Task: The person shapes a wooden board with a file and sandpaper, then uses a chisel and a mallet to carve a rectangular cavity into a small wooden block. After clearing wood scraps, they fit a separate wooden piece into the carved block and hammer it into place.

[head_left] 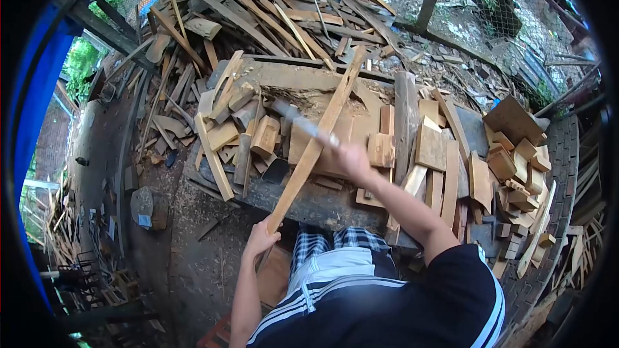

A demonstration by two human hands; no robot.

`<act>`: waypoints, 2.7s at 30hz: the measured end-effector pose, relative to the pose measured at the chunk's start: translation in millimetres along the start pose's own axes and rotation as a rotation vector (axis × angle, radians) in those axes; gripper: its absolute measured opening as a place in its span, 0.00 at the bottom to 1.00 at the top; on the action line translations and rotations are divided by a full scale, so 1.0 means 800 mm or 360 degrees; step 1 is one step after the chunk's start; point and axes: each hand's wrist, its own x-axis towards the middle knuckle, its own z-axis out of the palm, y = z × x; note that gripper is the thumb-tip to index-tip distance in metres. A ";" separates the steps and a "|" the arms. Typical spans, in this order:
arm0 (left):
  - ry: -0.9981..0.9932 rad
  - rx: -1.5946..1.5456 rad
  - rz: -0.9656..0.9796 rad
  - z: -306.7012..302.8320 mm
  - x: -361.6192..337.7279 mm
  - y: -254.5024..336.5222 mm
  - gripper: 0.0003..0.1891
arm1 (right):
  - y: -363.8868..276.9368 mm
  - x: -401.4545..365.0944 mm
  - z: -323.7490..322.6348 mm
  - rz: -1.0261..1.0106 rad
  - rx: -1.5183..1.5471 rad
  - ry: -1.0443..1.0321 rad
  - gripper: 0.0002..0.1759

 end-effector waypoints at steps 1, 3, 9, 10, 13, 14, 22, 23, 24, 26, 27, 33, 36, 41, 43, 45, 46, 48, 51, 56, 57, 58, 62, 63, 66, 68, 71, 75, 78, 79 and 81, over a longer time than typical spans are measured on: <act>0.0008 -0.0006 0.0010 0.001 0.000 -0.002 0.32 | -0.008 -0.007 -0.018 -0.0101 0.0180 -0.0144 0.31; 0.0029 0.0022 0.0026 0.001 -0.002 0.004 0.30 | 0.005 -0.004 -0.023 -0.0150 0.0305 -0.0184 0.32; 0.0023 -0.0039 -0.0002 0.002 -0.003 0.007 0.32 | 0.060 0.047 0.035 0.0403 0.0372 0.0027 0.28; 0.0031 -0.0039 0.0022 0.000 -0.001 0.010 0.32 | 0.045 0.028 0.057 0.0363 0.0499 0.0008 0.30; 0.0034 -0.0095 0.0032 0.002 -0.002 0.008 0.31 | 0.015 0.006 -0.004 -0.0120 0.0350 -0.0034 0.32; 0.0026 -0.0103 0.0030 0.002 0.001 0.005 0.31 | 0.028 0.011 -0.009 -0.0192 0.0297 -0.0066 0.32; -0.0029 -0.0132 -0.0123 -0.003 -0.004 0.015 0.30 | 0.041 0.042 0.008 0.0263 0.0401 -0.0122 0.24; 0.0000 -0.0090 -0.0065 -0.001 -0.003 0.006 0.30 | 0.021 0.021 -0.007 0.0085 0.0418 -0.0198 0.26; 0.0023 -0.0044 -0.0012 0.000 0.000 0.000 0.30 | 0.012 0.008 -0.018 -0.0085 0.0435 -0.0277 0.27; 0.0032 -0.0010 -0.0060 -0.004 -0.001 0.011 0.30 | 0.045 0.019 -0.011 -0.0227 0.0376 -0.0278 0.36; 0.0007 -0.0012 -0.0107 -0.005 -0.001 0.018 0.30 | 0.061 0.030 -0.001 -0.0014 0.0075 -0.0101 0.34; 0.0032 -0.0033 -0.0100 -0.002 0.003 0.006 0.30 | 0.067 0.053 0.024 0.0326 0.0546 0.0039 0.27; -0.0032 0.0057 0.0010 -0.006 0.005 -0.011 0.31 | 0.007 0.000 -0.018 -0.0277 0.0356 -0.0256 0.35; 0.0035 -0.0053 -0.0095 -0.001 -0.004 0.015 0.28 | 0.098 0.070 0.001 0.0464 0.0315 -0.0168 0.24; 0.0078 -0.0097 -0.0062 0.002 0.002 0.005 0.27 | 0.108 0.085 0.001 0.0569 0.0443 -0.0198 0.22; 0.0161 0.0220 0.0037 0.013 0.006 -0.012 0.28 | 0.111 0.093 0.002 0.0562 0.0521 -0.0213 0.22; 0.0195 0.0188 0.0036 0.025 -0.003 -0.003 0.28 | 0.117 0.096 0.001 0.0633 0.0744 -0.0233 0.22; 0.0858 0.0444 0.0142 0.054 -0.020 0.022 0.31 | 0.121 0.101 -0.006 0.0671 0.0967 -0.0255 0.22; 0.1088 0.0725 0.0012 0.054 -0.017 0.048 0.34 | 0.123 0.095 -0.033 0.0584 0.0862 -0.0285 0.21; 0.1195 0.1009 0.0085 0.028 -0.002 0.052 0.34 | 0.115 0.095 -0.016 0.0524 0.0737 -0.0408 0.21; 0.1216 0.0994 0.0057 0.026 0.002 0.047 0.34 | 0.108 0.089 -0.011 0.0569 0.0723 -0.0403 0.21; 0.1196 0.0981 0.0090 0.025 0.006 0.040 0.34 | 0.091 0.085 -0.017 0.0575 0.0640 -0.0305 0.21; 0.1201 0.0875 0.0105 0.032 0.006 0.036 0.34 | 0.009 0.039 -0.009 0.0050 0.0095 -0.0534 0.22; 0.1207 0.0870 0.0098 0.033 0.007 0.042 0.34 | 0.004 0.023 -0.021 -0.0208 0.0323 -0.0426 0.23; 0.1207 0.0840 0.0101 0.035 -0.011 0.057 0.31 | 0.077 0.032 0.063 0.0057 0.0157 -0.0434 0.24; 0.1242 0.0852 0.0148 0.033 -0.012 0.068 0.29 | 0.134 0.079 0.037 0.0615 0.0476 -0.0384 0.19; 0.1230 0.0882 0.0164 0.029 -0.013 0.068 0.28 | 0.115 0.086 -0.022 0.0442 0.0354 -0.0098 0.20; 0.1131 0.0843 0.0163 0.028 -0.008 0.065 0.26 | 0.014 -0.005 -0.024 -0.0154 0.0030 -0.0558 0.24; 0.1114 0.0814 0.0255 0.029 -0.005 0.057 0.26 | 0.047 0.009 0.004 -0.0185 0.0372 -0.0281 0.29; 0.1109 0.0825 0.0222 0.028 -0.007 0.063 0.26 | 0.071 0.033 0.001 0.0056 0.0414 -0.0293 0.23; 0.1090 0.0838 0.0223 0.025 -0.006 0.065 0.26 | 0.095 0.067 -0.015 0.0363 0.0473 -0.0220 0.18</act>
